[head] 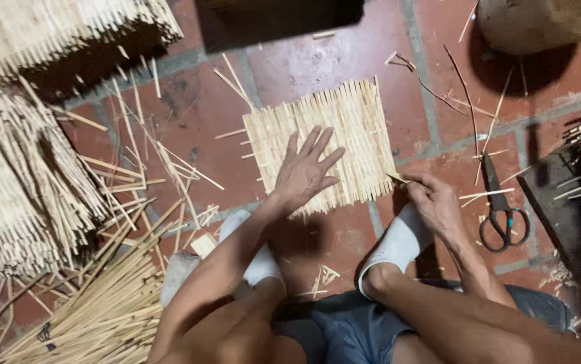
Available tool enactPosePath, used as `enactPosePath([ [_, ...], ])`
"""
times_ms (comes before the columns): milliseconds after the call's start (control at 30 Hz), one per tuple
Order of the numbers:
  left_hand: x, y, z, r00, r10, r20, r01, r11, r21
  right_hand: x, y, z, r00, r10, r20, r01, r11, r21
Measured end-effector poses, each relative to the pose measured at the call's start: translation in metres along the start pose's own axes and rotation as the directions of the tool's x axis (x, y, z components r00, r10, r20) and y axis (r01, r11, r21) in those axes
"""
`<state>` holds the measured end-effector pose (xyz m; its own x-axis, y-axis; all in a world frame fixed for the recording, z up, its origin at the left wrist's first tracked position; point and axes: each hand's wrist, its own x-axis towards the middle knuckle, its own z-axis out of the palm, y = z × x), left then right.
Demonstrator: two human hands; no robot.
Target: The person assembles a small bamboo mat by placing thin bamboo strips across a base, then applies white adhesive to a cardboard square using a paint roller and presses the mat onto it. The process is repeated for multiple mats, with finished units stacked nearby.
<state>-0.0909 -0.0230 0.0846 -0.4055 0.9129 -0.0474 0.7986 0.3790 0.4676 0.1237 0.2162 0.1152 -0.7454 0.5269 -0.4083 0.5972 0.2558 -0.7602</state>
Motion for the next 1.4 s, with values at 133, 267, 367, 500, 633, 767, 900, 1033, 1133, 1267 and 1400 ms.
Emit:
enactPosePath([
  [133,0.011,0.008,-0.005,0.998,-0.016,0.054,0.015,0.999,0.03,-0.018,-0.005,0.003,0.972,-0.232,-0.026,0.212,0.925,-0.317],
  [267,0.025,0.006,-0.019,0.944,-0.128,0.305,0.168,0.979,-0.111,-0.023,-0.011,0.008,0.983,-0.186,0.003,0.129,0.669,-0.732],
  [367,0.025,-0.007,-0.024,0.979,-0.037,0.2,0.057,0.994,-0.097,-0.03,-0.016,0.005,0.946,-0.32,0.062,0.271,0.667,-0.694],
  [500,0.0,-0.02,-0.018,0.995,0.102,-0.015,-0.102,0.994,0.046,-0.042,-0.02,0.021,0.937,-0.275,0.215,0.336,0.874,-0.35],
  [633,-0.025,-0.026,-0.01,0.999,0.041,0.025,-0.04,0.999,-0.022,-0.05,-0.022,0.056,0.885,-0.063,0.462,0.28,0.865,-0.417],
  [767,-0.028,-0.033,-0.009,0.999,0.013,0.046,-0.01,0.999,-0.049,-0.057,-0.023,0.07,0.834,-0.237,0.497,0.482,0.752,-0.449],
  [900,-0.029,-0.04,-0.013,0.995,0.056,0.084,-0.053,0.998,-0.045,-0.059,-0.023,0.072,0.87,-0.205,0.448,0.397,0.831,-0.39],
  [1033,-0.032,-0.042,-0.013,0.998,0.051,0.043,-0.049,0.998,-0.038,-0.051,-0.019,0.077,0.897,-0.121,0.426,0.341,0.802,-0.49],
  [1133,-0.031,-0.041,-0.01,0.998,0.039,0.039,-0.039,0.999,0.001,-0.047,-0.017,0.079,0.899,-0.122,0.421,0.332,0.816,-0.473],
  [1267,-0.031,-0.041,-0.01,0.997,0.063,0.055,-0.062,0.998,-0.017,-0.041,-0.022,0.083,0.912,0.009,0.411,0.186,0.883,-0.431],
  [1400,-0.031,-0.043,-0.013,0.996,0.058,0.066,-0.062,0.996,0.058,-0.041,-0.034,0.083,0.907,0.048,0.418,0.147,0.895,-0.421],
])
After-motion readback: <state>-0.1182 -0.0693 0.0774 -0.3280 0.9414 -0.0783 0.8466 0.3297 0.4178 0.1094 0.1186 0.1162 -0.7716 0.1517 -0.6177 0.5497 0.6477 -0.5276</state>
